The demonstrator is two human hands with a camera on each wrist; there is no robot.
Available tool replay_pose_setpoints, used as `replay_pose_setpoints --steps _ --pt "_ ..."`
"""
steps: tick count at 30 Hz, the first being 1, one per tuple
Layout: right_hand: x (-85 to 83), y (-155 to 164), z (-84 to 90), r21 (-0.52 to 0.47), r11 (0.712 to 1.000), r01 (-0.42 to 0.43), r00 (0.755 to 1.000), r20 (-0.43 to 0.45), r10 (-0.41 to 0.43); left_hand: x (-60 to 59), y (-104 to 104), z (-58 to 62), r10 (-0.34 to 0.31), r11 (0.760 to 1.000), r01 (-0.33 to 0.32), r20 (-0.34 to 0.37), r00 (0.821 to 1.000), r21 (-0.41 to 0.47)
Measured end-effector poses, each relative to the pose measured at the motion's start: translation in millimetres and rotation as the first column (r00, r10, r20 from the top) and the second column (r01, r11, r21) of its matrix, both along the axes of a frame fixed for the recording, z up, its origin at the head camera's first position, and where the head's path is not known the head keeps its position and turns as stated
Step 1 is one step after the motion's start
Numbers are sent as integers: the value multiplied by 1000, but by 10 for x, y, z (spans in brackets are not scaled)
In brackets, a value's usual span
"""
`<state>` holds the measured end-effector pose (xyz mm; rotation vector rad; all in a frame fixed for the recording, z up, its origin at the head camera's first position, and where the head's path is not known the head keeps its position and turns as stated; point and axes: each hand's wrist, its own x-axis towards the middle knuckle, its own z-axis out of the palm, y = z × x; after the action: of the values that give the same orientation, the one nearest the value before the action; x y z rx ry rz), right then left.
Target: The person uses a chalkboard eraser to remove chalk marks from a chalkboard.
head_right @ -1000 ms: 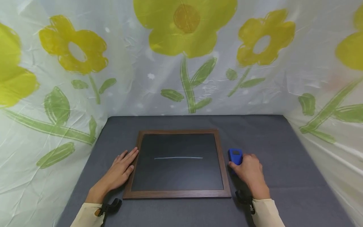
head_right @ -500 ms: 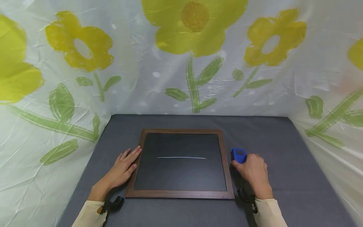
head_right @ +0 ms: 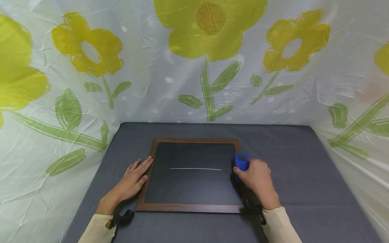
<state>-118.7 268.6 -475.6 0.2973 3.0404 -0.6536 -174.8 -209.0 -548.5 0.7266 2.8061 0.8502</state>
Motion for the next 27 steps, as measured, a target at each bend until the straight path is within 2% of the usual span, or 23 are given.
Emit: replay_pose_setpoints --steps 8,14,20,27 --pt "-55 -220 -99 -3 1000 -26 1000 -3 26 -8 8 -22 -9 1000 8 17 1000 25" --pt "-46 -287 -168 34 999 -17 999 -31 18 -5 5 -33 -13 999 12 10 1000 31" --pt "-53 -353 -163 79 997 9 999 -34 -7 8 -1 -37 -11 999 12 -5 1000 41" --pt "-93 -408 -137 103 995 15 1000 -15 -14 9 6 -27 -5 999 5 8 1000 34"
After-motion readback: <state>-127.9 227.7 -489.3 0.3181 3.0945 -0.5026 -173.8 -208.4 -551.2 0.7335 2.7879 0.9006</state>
